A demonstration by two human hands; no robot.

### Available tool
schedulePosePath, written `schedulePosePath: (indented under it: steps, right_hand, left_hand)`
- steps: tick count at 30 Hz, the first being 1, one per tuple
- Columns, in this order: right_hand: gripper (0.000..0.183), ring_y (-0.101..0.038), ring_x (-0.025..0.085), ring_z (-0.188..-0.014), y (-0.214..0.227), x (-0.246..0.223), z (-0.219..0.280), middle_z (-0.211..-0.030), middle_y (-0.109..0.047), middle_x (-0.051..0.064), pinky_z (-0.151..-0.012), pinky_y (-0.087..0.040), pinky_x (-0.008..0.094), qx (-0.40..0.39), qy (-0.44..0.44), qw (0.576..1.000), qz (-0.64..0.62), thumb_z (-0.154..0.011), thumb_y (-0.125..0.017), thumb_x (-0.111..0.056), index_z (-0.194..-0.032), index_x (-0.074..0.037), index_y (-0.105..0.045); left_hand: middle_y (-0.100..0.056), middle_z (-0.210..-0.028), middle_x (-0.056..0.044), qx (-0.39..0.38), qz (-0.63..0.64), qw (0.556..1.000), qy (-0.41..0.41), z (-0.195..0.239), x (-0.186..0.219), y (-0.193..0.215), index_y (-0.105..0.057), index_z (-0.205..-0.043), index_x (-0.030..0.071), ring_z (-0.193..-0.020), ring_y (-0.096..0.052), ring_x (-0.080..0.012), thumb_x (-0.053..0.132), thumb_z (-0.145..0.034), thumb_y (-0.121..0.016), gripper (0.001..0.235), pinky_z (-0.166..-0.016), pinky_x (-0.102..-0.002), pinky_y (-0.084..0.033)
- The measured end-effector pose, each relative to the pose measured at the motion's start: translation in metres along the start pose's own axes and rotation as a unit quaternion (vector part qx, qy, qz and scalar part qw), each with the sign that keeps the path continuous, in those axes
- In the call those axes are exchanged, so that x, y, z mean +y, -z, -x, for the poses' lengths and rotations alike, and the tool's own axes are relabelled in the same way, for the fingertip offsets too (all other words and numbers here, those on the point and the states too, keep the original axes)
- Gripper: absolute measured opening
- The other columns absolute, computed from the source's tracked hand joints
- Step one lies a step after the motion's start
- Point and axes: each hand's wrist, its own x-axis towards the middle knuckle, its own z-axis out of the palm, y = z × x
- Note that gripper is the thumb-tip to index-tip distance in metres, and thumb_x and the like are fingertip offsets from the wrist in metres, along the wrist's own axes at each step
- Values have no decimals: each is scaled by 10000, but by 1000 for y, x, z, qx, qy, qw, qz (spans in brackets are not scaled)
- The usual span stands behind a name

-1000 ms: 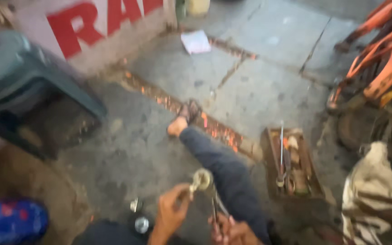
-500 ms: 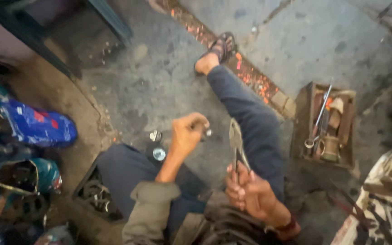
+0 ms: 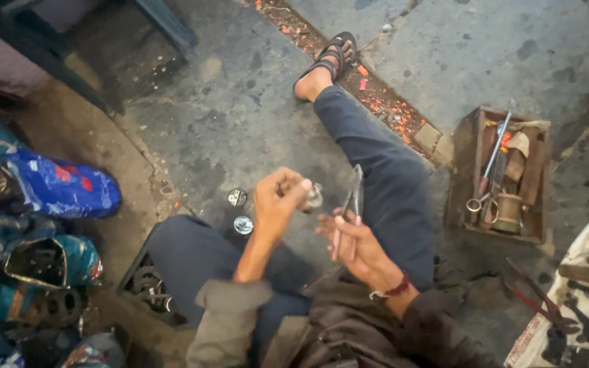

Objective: The person sits on the ground and uses pliers to manipulate small metal parts, repeatedly picking them up, adjusting them, and placing them down. The person also handles a small black component and a thin metal rod.

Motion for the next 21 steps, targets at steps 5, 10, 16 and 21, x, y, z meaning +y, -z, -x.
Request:
schedulePosePath:
  steps: [5,10,16,21]
  right_hand:
    - [504,-676,266,-972,6,-3,-1,-1207,-666,109,-683,-549,389,-201,43,969,-134,-923,-706,-163,-1379,-110,-499]
    - [559,-701,278,-799,9,-11,6,-1185,-661,93,-638,-580,372,-222,37,973,-42,-888,-737,-81,-1374,-161,-472]
    - [608,-697,243,-746,0,-20,18,-1103,-647,111,-612,-578,351,-178,76,980,42,-827,-768,1,-1346,-118,-474]
    - [654,-690,175,-734,-11,-25,22,-1109,-660,91,-594,-563,287,-144,107,978,107,-752,-768,44,-1316,-98,-468]
  left_hand:
    - [-724,-861,-40,-127,173,977,8,28,5,-1,-663,-952,11,-771,-661,-92,87,-888,-753,134,-723,-238,-524]
    - [-708,-857,-11,-153,-29,986,-67,27,14,-3,-684,-991,25,-783,-653,-86,39,-854,-800,180,-727,-252,-545]
    - [-725,-903,-17,-146,-66,987,-26,15,10,5,-700,-1037,27,-829,-664,-103,21,-855,-774,196,-765,-263,-543]
    - [-735,-1018,-60,-139,53,988,53,11,-8,3,-680,-1090,-4,-955,-696,-131,-18,-864,-728,232,-877,-282,-555]
